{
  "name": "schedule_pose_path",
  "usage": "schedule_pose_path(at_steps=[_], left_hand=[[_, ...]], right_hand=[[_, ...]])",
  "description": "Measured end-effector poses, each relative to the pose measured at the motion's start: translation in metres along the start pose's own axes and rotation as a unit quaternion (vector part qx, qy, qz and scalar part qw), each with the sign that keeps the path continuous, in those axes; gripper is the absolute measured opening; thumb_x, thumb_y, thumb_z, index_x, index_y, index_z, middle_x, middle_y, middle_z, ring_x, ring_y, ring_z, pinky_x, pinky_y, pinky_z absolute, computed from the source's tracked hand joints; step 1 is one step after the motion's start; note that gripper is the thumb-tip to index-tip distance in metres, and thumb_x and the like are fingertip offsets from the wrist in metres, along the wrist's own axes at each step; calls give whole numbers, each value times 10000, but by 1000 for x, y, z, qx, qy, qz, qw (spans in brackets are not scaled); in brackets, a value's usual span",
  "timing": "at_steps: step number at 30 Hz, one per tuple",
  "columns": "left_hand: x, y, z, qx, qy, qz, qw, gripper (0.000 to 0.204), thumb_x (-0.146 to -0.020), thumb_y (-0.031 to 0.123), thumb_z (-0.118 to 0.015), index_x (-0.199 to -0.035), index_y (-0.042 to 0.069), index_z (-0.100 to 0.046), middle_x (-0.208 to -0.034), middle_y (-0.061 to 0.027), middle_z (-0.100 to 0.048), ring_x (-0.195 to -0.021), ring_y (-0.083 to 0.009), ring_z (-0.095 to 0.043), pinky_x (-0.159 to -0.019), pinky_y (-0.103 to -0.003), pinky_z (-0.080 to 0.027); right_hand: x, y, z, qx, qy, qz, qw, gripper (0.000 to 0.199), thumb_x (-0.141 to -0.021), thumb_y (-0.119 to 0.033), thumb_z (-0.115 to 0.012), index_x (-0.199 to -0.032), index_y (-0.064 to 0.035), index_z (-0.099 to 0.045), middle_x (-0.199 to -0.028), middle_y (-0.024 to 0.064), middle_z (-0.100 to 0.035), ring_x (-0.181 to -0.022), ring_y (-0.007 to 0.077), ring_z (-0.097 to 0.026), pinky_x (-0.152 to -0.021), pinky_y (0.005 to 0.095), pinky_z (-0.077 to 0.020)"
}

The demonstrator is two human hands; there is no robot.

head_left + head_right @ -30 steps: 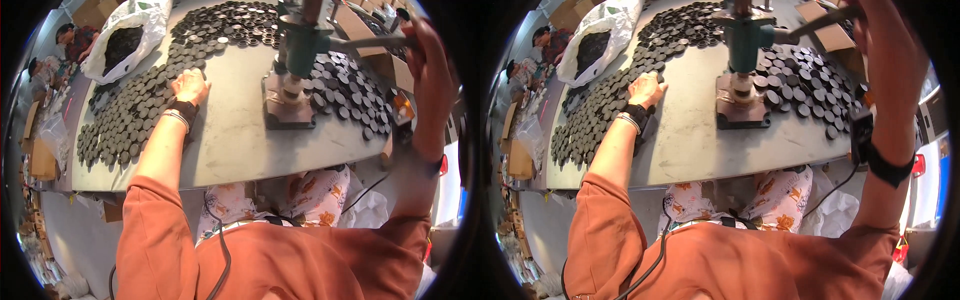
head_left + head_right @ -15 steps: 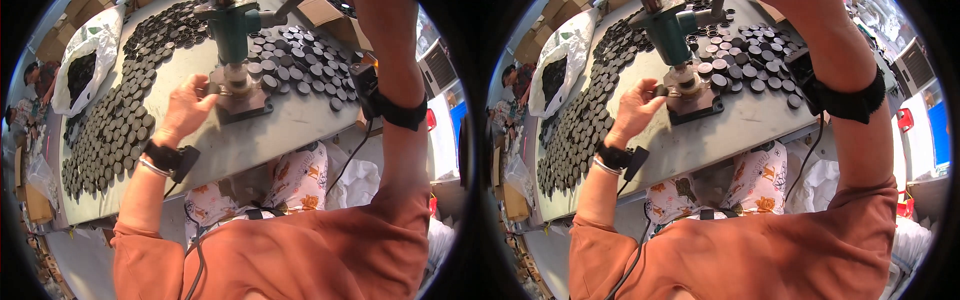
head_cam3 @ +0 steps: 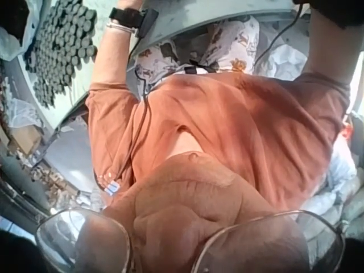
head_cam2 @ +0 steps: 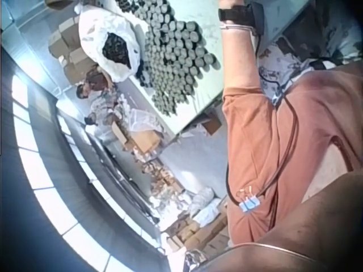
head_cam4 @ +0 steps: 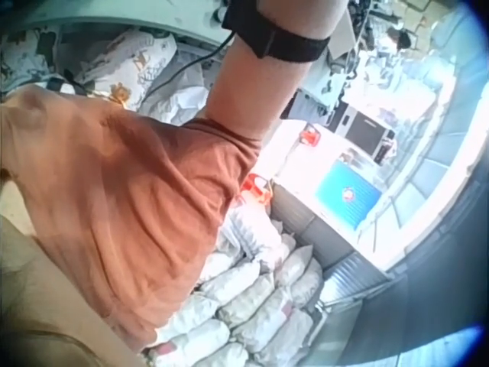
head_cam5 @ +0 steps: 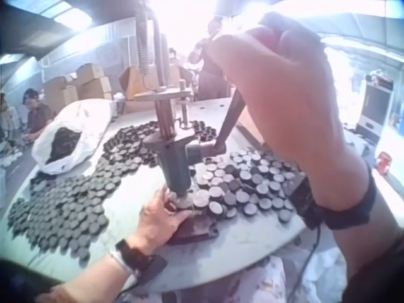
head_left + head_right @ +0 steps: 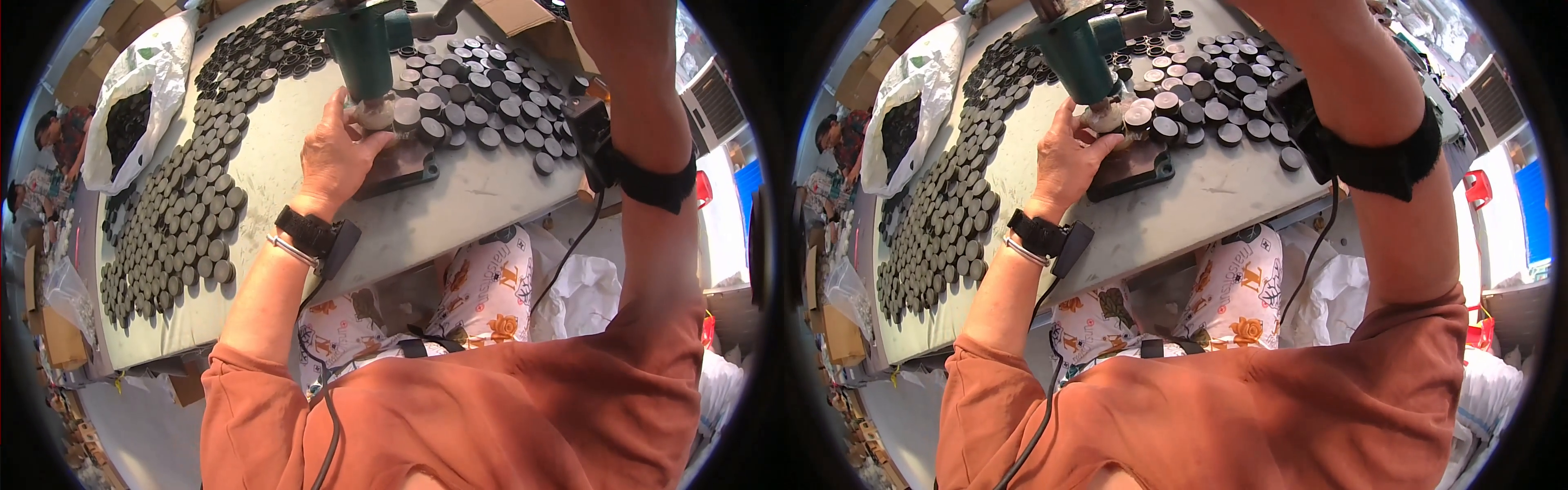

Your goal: Assemble and join small circular plastic and metal components using a mallet and manual press.

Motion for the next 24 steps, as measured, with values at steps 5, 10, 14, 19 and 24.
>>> schedule_pose_path(at_steps=[5,10,14,19,24], left_hand=[[1,-5,4,-17,-5,19,1000,861,-670,267,-804,-1324,-56,-345,-866,-76,-679,-732,-215,-656,-686,-320,-521],[16,-15,17,20,29,3,999,803,-699,201,-783,-1334,-35,-353,-988,-100,-657,-811,-178,-626,-710,-302,-516],[32,-23,42,-28,29,8,999,705,-724,124,-756,-1318,-21,-403,-1001,-106,-650,-832,-141,-599,-726,-273,-513],[64,-38,99,-116,80,86,986,569,-730,100,-753,-1234,11,-503,-960,-96,-656,-743,-129,-610,-678,-265,-522],[90,-70,149,-339,73,108,932,383,-742,283,-727,-1026,41,-638,-904,-106,-626,-803,-254,-612,-723,-354,-499]], right_hand=[[17,-36,5,-390,47,-431,813,106,-804,-63,-533,-711,-34,-575,-548,-34,-437,-513,57,-412,-487,239,-333],[35,-86,46,-307,-29,-447,840,135,-803,75,-556,-909,-8,-546,-868,96,-618,-700,66,-533,-670,197,-456],[68,-129,60,-309,-3,-462,831,247,-677,85,-614,-866,-5,-481,-815,139,-570,-719,167,-564,-670,248,-469],[88,-156,54,-326,51,-492,806,275,-699,84,-607,-901,-24,-455,-876,155,-551,-806,198,-586,-760,311,-520],[77,-133,67,-316,-38,-488,813,238,-737,93,-579,-922,-7,-467,-895,163,-543,-879,233,-584,-834,351,-504]])
Point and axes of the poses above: each hand's wrist, its own x-axis away from the middle knuckle, its own z-axis out of the back of the hand, y = z × x, the point moved 1 cm from there along -x, towards the middle knuckle
